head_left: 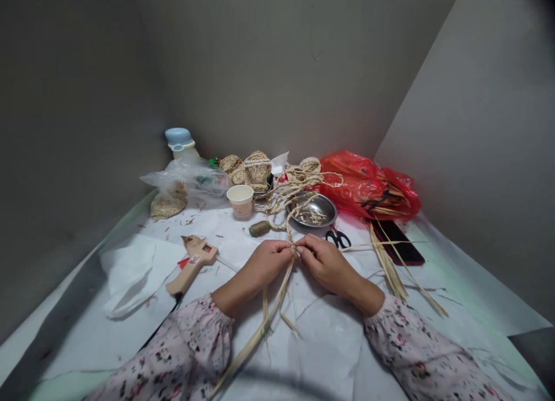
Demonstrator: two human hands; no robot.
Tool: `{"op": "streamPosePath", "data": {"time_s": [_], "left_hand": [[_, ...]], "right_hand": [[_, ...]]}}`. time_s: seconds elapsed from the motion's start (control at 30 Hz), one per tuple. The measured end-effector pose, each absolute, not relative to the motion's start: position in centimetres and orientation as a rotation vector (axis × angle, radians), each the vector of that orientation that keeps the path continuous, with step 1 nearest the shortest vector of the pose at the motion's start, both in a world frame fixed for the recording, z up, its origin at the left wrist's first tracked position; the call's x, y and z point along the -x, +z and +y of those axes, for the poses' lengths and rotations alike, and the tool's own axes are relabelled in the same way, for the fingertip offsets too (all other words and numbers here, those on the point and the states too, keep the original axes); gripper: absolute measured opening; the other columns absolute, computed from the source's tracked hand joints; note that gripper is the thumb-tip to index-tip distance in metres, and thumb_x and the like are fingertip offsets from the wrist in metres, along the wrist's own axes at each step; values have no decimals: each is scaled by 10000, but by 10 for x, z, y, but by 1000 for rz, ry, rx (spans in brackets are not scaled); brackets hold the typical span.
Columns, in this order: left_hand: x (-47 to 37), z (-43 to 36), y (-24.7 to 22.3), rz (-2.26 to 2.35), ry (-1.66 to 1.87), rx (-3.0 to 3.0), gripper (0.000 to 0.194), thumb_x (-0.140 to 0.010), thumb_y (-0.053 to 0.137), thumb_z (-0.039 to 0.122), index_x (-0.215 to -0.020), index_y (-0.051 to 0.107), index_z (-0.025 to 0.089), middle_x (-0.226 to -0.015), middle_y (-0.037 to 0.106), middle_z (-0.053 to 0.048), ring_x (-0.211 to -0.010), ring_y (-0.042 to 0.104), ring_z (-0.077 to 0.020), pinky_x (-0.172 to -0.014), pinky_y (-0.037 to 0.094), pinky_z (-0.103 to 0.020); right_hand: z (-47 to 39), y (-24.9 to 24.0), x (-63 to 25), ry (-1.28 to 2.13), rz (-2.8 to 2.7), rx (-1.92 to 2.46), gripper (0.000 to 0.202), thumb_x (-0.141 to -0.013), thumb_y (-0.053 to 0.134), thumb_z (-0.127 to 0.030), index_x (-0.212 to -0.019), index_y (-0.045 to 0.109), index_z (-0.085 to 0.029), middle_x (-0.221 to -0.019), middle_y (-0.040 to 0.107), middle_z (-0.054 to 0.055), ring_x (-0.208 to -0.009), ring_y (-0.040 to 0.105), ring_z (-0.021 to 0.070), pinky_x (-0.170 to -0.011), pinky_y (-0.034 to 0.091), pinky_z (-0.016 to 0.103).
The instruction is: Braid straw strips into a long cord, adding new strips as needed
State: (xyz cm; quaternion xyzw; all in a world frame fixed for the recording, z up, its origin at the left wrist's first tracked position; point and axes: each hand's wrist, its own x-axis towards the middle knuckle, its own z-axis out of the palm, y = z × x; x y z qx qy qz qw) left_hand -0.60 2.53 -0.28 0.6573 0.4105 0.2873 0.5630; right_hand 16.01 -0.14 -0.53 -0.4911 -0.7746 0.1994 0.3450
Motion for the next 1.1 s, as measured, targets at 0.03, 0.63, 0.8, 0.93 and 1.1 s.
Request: {"op": "streamPosePath", "data": {"time_s": [0.03, 0.63, 0.8, 0.93, 1.1], "left_hand": [[6, 25, -3, 978, 666, -1557, 240, -734, 509, 363, -670, 585, 145, -586, 438, 43, -572, 354, -108, -556, 278, -230], [8, 27, -7, 1149, 498, -1981, 277, -802, 425, 322, -623, 564, 164, -552, 452, 28, -570, 398, -129, -538, 277, -243], [6, 20, -1, 1215, 454, -2196, 273, -825, 394, 243, -739, 643, 175, -712, 652, -32, -669, 551, -167, -601, 341, -256], [5, 14, 3, 1293, 398, -2286, 295, -849, 386, 233, -824, 675, 183, -813, 705, -63, -729, 608, -192, -637, 367, -276], [5, 8, 8, 1403, 395, -2385, 294, -880, 377, 244, -843, 662, 184, -829, 703, -75, -740, 623, -209, -633, 364, -291]], "right_hand": [[-1, -6, -160, 495, -2021, 1283, 157, -884, 456, -136, -870, 610, -158, -800, 606, 37, -756, 551, 163, -703, 398, 271], [-1, -11, -166, 590, -2141, 1281, 153, -874, 462, -158, -881, 615, -171, -783, 649, 31, -700, 567, 149, -659, 399, 249], [-6, -8, -162, 499, -2153, 1361, 131, -845, 482, -150, -821, 609, -164, -728, 636, 30, -638, 545, 141, -614, 371, 241], [-8, -8, -158, 431, -2125, 1419, 116, -834, 497, -175, -744, 568, -172, -657, 595, 10, -579, 501, 129, -564, 327, 232], [-8, -11, -155, 371, -2037, 1477, 127, -836, 498, -200, -714, 532, -188, -625, 567, -5, -554, 472, 127, -542, 288, 238]]}}
